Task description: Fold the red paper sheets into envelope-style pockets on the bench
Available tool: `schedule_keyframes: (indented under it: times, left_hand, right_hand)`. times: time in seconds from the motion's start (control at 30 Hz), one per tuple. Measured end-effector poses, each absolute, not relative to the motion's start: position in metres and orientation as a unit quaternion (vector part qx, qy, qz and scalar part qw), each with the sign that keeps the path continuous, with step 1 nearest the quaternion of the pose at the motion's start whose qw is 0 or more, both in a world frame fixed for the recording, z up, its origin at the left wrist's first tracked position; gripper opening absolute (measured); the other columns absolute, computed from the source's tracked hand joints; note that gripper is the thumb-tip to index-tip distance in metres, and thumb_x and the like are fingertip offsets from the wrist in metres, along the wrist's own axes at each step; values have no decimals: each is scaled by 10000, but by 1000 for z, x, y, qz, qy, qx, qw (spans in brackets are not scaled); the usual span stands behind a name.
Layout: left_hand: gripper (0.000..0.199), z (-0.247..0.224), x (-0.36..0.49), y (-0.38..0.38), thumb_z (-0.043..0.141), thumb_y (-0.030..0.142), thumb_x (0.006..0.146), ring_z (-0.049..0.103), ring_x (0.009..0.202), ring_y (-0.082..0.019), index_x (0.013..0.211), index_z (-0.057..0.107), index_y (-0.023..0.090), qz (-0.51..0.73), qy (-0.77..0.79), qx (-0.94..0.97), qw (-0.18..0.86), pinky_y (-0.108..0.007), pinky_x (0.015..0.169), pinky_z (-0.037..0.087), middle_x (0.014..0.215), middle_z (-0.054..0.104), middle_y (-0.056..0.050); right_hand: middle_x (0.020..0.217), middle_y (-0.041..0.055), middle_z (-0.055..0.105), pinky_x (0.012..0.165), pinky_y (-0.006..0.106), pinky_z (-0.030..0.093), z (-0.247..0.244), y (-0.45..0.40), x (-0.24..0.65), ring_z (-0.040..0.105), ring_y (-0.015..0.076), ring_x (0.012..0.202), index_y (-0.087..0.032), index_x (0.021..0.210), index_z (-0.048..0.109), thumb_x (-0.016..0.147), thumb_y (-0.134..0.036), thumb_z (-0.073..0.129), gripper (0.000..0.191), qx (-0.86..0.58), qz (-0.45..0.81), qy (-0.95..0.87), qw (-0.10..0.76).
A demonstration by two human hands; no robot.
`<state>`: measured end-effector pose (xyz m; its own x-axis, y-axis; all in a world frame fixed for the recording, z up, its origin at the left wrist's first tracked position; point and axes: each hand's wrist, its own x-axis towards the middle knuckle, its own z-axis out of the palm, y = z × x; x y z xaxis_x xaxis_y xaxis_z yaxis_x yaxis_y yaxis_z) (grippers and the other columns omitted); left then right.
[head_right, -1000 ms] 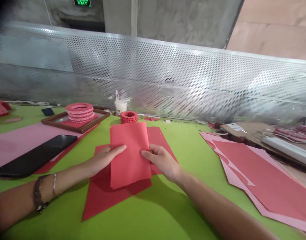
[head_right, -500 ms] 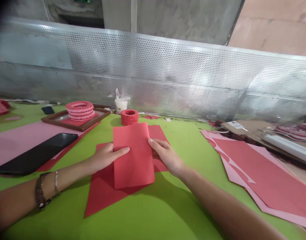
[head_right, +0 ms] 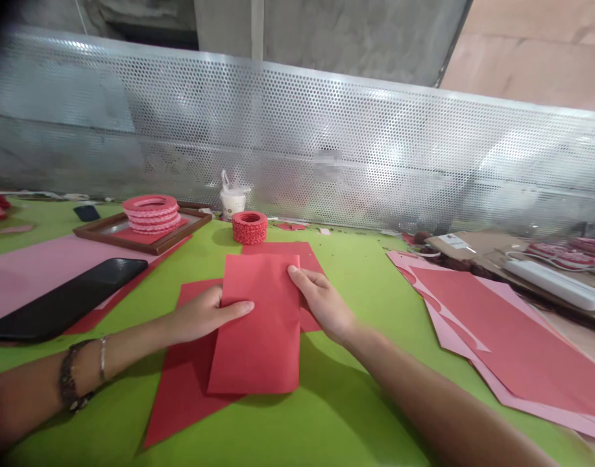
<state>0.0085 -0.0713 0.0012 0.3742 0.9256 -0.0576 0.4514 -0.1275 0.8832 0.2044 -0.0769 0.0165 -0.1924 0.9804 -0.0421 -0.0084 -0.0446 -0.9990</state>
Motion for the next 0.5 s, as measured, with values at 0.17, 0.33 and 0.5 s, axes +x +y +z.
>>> schedule_keyframes:
  times: [0.17, 0.33, 0.5]
  left_hand:
    - [473, 3, 7, -70, 516, 570, 724, 620, 924, -283, 941, 543, 151, 244, 469, 723, 445, -333, 720, 470, 1001, 665, -108]
    - [467, 1, 7, -70, 519, 597, 698, 617, 853, -275, 850, 534, 156, 227, 459, 735, 445, -334, 669, 453, 914, 663, -95]
    - [527, 1, 6, -67, 526, 691, 613, 585, 788, -269, 731, 435, 185, 217, 540, 716, 385, -309, 598, 395, 809, 605, -66]
  right_hand:
    - [679, 25, 598, 632, 289, 456, 16, -78, 206, 546, 128, 618, -162, 654, 579, 707, -575, 597, 417, -448, 535, -563, 443]
    - [664, 13, 603, 627, 266, 442, 17, -76, 210, 544, 114, 605, -166, 676, 603, 724, -588, 571, 426, -465, 503, -575, 447]
    - [679, -1, 607, 672, 262, 454, 17, -70, 213, 541, 104, 614, -173, 643, 589, 695, -588, 599, 418, -458, 477, -600, 451]
